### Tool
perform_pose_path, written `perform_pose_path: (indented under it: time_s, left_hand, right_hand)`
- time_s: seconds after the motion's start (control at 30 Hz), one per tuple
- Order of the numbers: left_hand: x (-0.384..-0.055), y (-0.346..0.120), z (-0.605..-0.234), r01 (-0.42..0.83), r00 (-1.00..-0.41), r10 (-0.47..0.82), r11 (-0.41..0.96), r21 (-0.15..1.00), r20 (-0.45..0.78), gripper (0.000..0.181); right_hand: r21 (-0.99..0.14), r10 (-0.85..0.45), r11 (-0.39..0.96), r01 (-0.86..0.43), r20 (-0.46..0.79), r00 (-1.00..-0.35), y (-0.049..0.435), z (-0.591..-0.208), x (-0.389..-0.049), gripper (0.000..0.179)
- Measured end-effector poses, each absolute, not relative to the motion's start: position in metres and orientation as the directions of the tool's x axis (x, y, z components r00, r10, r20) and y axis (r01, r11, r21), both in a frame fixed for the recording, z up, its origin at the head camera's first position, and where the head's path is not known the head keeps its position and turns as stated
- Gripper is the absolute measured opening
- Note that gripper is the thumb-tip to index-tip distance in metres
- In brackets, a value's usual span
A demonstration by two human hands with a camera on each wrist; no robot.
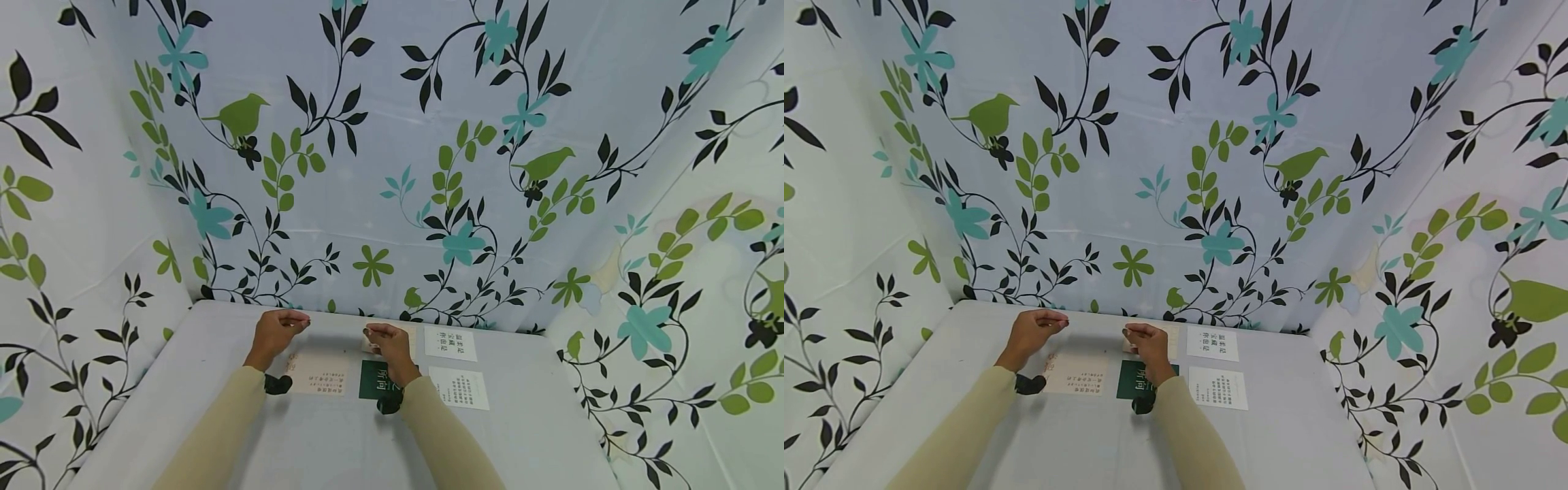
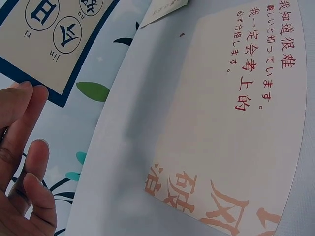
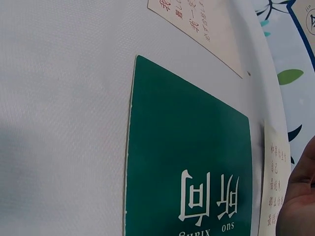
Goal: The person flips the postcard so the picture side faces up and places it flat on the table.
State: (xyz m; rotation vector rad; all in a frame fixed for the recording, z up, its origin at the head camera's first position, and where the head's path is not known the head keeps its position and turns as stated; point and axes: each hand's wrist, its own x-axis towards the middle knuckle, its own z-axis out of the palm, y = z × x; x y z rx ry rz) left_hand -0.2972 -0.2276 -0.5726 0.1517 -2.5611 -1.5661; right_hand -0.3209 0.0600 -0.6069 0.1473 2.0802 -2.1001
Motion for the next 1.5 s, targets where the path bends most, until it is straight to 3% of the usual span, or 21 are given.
perform_pose_path:
  time_s: [0.43,0.7,1.5]
  left_hand:
    - [-0.295,-0.226,-0.572,0.005,-0.984,-0.157,0.463,0.887,0.087,0.016]
    - [-0.299,-0.225,-0.574,-0.027,-0.984,-0.171,0.454,0.891,0.057,0.017]
    - [-0.296,-0.220,-0.571,-0.047,-0.982,-0.182,0.457,0.888,0.041,0.020]
  right_hand:
    - [-0.984,-0.048,-0.009,0.175,-0.175,-0.983,0.056,-0.592,-0.311,0.020]
    - [-0.982,-0.029,-0.005,0.186,-0.186,-0.982,0.057,-0.606,-0.319,0.023]
    - [-0.981,0.000,0.002,0.193,-0.193,-0.981,0.058,-0.600,-0.315,0.017]
